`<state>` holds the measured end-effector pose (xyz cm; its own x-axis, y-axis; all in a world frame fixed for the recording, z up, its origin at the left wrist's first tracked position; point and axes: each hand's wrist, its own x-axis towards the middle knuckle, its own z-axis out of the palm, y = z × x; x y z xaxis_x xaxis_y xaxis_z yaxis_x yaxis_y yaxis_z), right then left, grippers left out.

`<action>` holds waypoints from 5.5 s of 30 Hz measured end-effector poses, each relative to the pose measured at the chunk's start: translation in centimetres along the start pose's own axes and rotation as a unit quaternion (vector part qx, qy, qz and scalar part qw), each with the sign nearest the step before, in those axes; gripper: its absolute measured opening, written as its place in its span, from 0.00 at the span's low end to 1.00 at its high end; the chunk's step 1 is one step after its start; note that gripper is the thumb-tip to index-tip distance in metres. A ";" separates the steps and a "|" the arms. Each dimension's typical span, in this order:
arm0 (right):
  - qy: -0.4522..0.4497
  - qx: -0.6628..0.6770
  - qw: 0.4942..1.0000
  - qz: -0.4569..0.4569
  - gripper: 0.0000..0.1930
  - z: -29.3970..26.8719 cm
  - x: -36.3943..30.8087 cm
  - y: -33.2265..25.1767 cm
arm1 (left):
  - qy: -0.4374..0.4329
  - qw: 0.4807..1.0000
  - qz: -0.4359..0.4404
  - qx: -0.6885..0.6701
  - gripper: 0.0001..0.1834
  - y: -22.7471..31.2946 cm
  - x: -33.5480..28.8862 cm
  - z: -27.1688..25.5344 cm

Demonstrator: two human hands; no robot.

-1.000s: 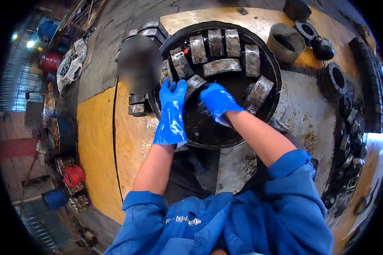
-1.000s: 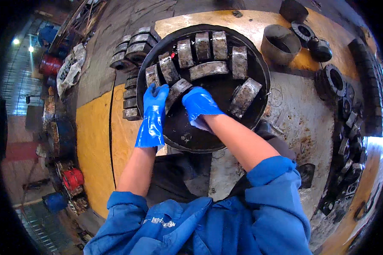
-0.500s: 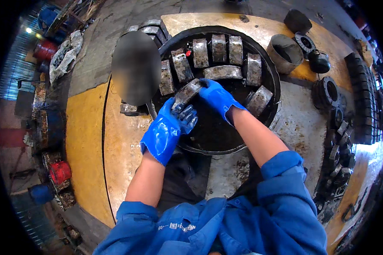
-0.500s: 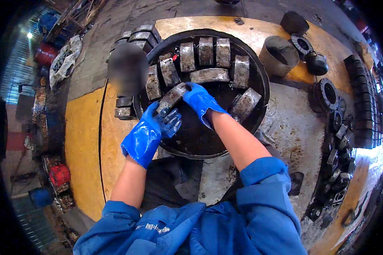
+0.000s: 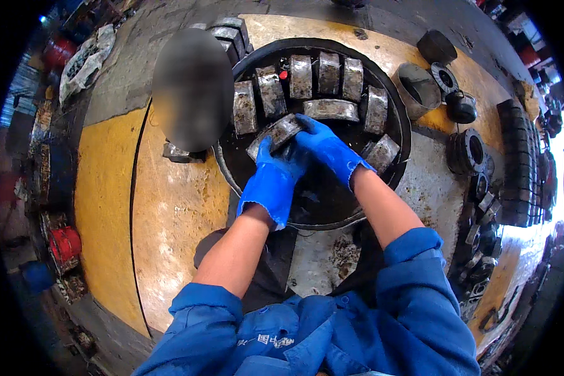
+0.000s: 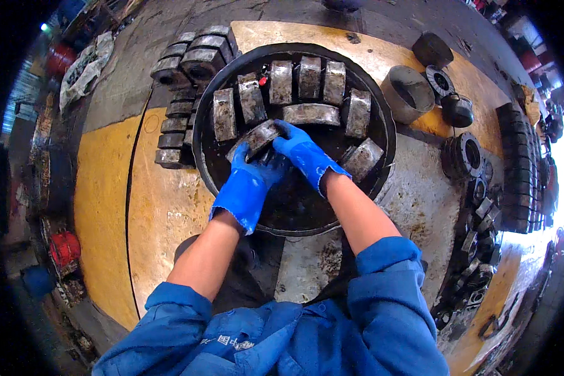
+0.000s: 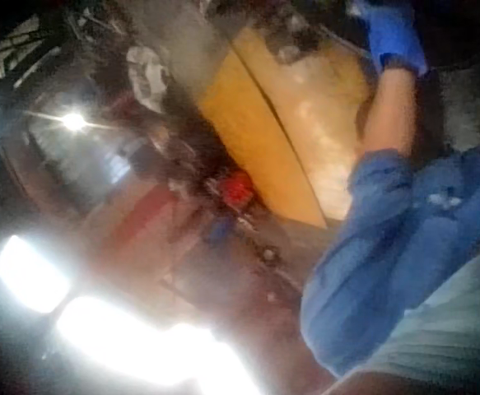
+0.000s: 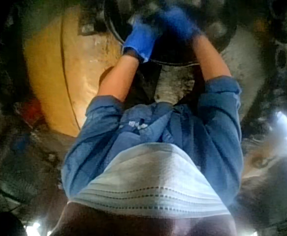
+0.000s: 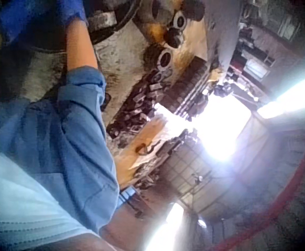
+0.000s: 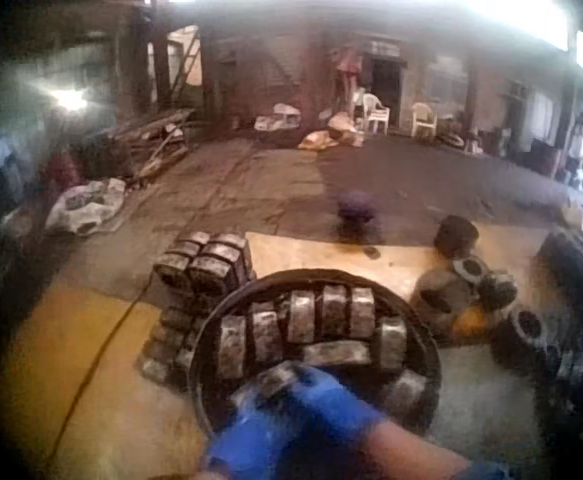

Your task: The person washes metal components in a tub of fluid using a brush by hand, then transfers and arranges the cleaned metal pieces into a circular grouping inside the tub.

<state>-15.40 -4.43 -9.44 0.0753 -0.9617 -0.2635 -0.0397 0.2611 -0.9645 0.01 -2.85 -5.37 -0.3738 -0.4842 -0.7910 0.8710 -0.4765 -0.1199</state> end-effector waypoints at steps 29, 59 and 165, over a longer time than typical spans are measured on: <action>-0.001 0.103 0.994 -0.046 0.33 6.9 -1.3 1.8 | 0.022 0.976 0.144 0.165 0.25 6.7 -2.7 -2.8; 0.132 -0.359 0.912 -0.151 0.19 -4.4 -7.9 -9.7 | -0.167 0.777 0.330 0.509 0.17 -0.5 -5.5 5.0; -0.063 0.470 0.879 0.045 0.20 -0.9 -13.1 -0.8 | -0.059 0.694 0.184 0.694 0.30 -4.3 0.4 1.1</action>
<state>-17.27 7.85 -5.16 0.2258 -0.9320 -0.2833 0.7860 0.3462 -0.5122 -4.22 -1.78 -4.55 -0.3025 -0.7777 -0.5511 -0.2003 -0.5134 0.8344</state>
